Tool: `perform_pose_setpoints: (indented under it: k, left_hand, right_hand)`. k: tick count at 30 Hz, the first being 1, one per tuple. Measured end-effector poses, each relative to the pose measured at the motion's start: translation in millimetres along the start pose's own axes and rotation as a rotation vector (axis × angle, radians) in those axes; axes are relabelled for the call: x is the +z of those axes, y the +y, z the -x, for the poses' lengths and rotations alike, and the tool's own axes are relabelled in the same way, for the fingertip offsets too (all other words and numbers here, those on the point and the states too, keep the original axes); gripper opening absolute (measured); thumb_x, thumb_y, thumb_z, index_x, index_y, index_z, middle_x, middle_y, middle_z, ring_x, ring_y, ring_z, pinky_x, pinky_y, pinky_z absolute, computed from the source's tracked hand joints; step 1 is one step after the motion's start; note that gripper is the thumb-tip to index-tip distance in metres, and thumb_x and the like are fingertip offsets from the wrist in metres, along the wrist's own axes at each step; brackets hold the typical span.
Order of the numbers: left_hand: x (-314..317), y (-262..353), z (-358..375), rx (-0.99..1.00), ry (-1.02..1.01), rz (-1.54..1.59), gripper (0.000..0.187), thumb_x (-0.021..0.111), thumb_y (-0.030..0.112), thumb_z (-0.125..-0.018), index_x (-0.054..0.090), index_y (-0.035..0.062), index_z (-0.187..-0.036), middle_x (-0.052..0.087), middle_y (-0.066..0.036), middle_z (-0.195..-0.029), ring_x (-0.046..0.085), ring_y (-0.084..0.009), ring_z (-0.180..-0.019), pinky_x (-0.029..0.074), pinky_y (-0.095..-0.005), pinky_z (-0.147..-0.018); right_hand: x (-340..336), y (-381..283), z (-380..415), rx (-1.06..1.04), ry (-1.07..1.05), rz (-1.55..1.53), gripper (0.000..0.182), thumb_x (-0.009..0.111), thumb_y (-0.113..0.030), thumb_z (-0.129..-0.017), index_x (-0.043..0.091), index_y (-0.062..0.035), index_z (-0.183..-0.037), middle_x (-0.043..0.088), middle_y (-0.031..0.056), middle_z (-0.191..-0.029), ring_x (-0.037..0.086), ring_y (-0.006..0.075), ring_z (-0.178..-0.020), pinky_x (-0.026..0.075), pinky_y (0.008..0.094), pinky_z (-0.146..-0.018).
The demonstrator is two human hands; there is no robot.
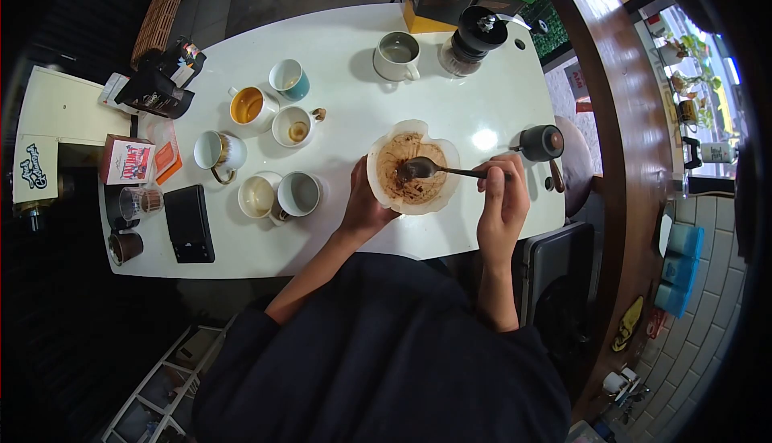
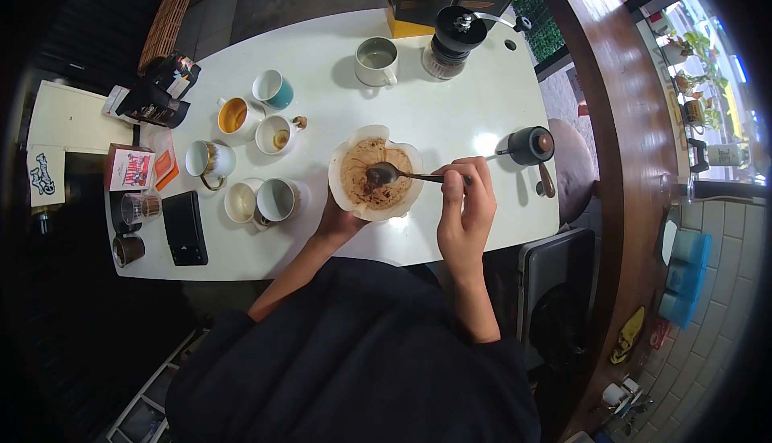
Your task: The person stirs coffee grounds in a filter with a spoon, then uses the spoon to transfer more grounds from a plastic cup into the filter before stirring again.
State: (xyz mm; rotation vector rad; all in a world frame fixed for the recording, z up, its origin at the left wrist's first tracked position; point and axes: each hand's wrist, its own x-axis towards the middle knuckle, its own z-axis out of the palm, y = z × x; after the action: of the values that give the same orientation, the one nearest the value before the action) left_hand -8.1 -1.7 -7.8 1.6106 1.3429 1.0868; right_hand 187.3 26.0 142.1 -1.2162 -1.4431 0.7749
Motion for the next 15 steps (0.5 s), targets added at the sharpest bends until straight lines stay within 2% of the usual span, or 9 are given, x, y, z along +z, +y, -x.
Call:
perform_pose_setpoints:
  k: [2, 4, 5, 8, 12, 15]
  left_hand:
    - [0.1, -1.4, 0.9, -0.010, -0.006, 0.006, 0.087, 0.090, 0.033, -0.072, 0.048, 0.0067, -0.143, 0.049, -0.014, -0.144, 0.039, -0.0365, -0.139, 0.027, -0.0521, -0.117]
    - [-0.5, -2.4, 0.3, -0.040, -0.029, 0.026, 0.085, 0.090, 0.033, -0.072, 0.050, 0.0071, -0.143, 0.049, -0.014, -0.146, 0.038, -0.0367, -0.140, 0.027, -0.0523, -0.117]
    - [-0.1, -2.5, 0.5, -0.041, -0.029, 0.026, 0.085, 0.090, 0.033, -0.072, 0.050, 0.0071, -0.143, 0.049, -0.014, -0.146, 0.038, -0.0367, -0.140, 0.027, -0.0523, -0.117]
    - [-1.7, 2.6, 0.4, -0.034, -0.030, 0.086, 0.083, 0.090, 0.034, -0.073, 0.052, 0.0070, -0.142, 0.049, -0.014, -0.146, 0.037, -0.0362, -0.141, 0.027, -0.0522, -0.117]
    - [-2.2, 5.9, -1.1, -0.035, -0.028, 0.107, 0.080, 0.089, 0.035, -0.074, 0.054, 0.0069, -0.140, 0.050, -0.013, -0.146, 0.037, -0.0361, -0.141, 0.026, -0.0521, -0.117]
    - [-1.7, 2.9, 0.6, -0.022, -0.025, 0.085, 0.080, 0.089, 0.035, -0.074, 0.054, 0.0071, -0.140, 0.050, -0.013, -0.147, 0.037, -0.0359, -0.141, 0.026, -0.0521, -0.117]
  right_hand:
    - [-2.1, -4.2, 0.4, -0.061, -0.008, 0.059, 0.016, 0.056, -0.007, -0.102, 0.063, 0.0041, -0.093, 0.054, 0.0097, -0.090, 0.054, 0.0180, -0.078, 0.043, 0.0297, -0.068]
    - [-2.7, -11.8, 1.3, -0.210, -0.084, 0.231, 0.002, 0.064, 0.001, -0.093, 0.065, 0.0021, -0.094, 0.055, 0.0107, -0.094, 0.056, 0.0215, -0.078, 0.046, 0.0323, -0.069]
    - [-2.3, -13.7, 3.0, -0.209, -0.085, 0.230, 0.002, 0.064, 0.001, -0.093, 0.065, 0.0021, -0.094, 0.055, 0.0107, -0.094, 0.056, 0.0215, -0.078, 0.046, 0.0323, -0.069]
    - [-2.5, -15.9, 10.2, -0.238, -0.185, 0.291, 0.020, 0.070, 0.008, -0.076, 0.068, -0.0011, -0.094, 0.054, 0.0110, -0.098, 0.057, 0.0241, -0.080, 0.050, 0.0367, -0.071]
    - [-7.3, -16.4, 6.9, -0.293, -0.229, 0.308, 0.021, 0.070, 0.008, -0.074, 0.068, -0.0009, -0.092, 0.055, 0.0113, -0.098, 0.058, 0.0244, -0.080, 0.050, 0.0363, -0.071]
    - [-16.9, -21.6, 9.5, -0.244, -0.213, 0.306, 0.023, 0.068, 0.010, -0.070, 0.067, -0.0006, -0.091, 0.055, 0.0115, -0.098, 0.057, 0.0246, -0.080, 0.049, 0.0360, -0.070]
